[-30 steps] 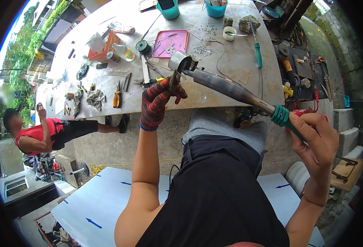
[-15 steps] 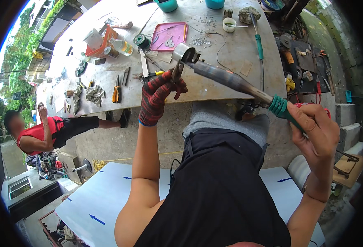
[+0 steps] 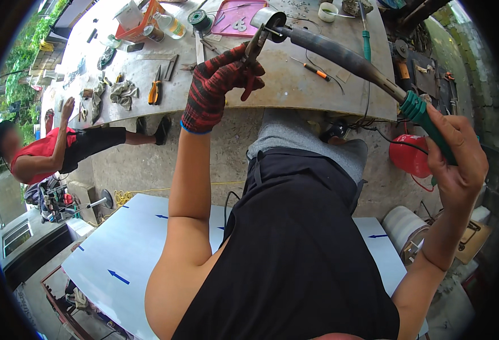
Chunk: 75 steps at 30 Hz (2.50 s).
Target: The person uses a blowtorch to heat a metal pipe held with pliers, then files the heated section. They insert a metal pin into the pipe and continue to file and adjust the assembly. The person also handles a small metal plate and a ruler on the workbench.
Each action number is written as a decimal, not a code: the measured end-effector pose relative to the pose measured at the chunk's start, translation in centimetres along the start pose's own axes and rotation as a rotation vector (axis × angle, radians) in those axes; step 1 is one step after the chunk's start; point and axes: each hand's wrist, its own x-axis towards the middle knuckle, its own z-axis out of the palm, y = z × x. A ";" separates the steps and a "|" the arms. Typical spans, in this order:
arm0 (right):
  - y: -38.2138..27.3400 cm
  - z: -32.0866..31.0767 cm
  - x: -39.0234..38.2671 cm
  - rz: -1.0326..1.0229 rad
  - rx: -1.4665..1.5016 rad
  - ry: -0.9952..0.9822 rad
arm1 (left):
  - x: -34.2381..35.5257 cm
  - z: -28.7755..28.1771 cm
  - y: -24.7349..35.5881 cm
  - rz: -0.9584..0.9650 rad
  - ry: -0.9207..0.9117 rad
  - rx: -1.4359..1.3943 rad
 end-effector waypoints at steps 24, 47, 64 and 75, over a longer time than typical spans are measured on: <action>0.4 -1.3 -6.1 0.132 0.100 0.171 | -0.8 -2.5 -1.8 0.175 -0.284 -0.232; 24.2 13.1 -3.0 0.492 -0.193 0.600 | 1.2 -1.2 -2.9 0.166 -0.110 0.010; 38.1 29.0 -0.5 0.653 -0.131 0.410 | 2.6 0.7 -1.4 0.194 -0.045 0.049; 37.5 26.1 0.1 0.620 -0.285 0.453 | 3.2 -1.0 -3.2 0.163 -0.238 -0.067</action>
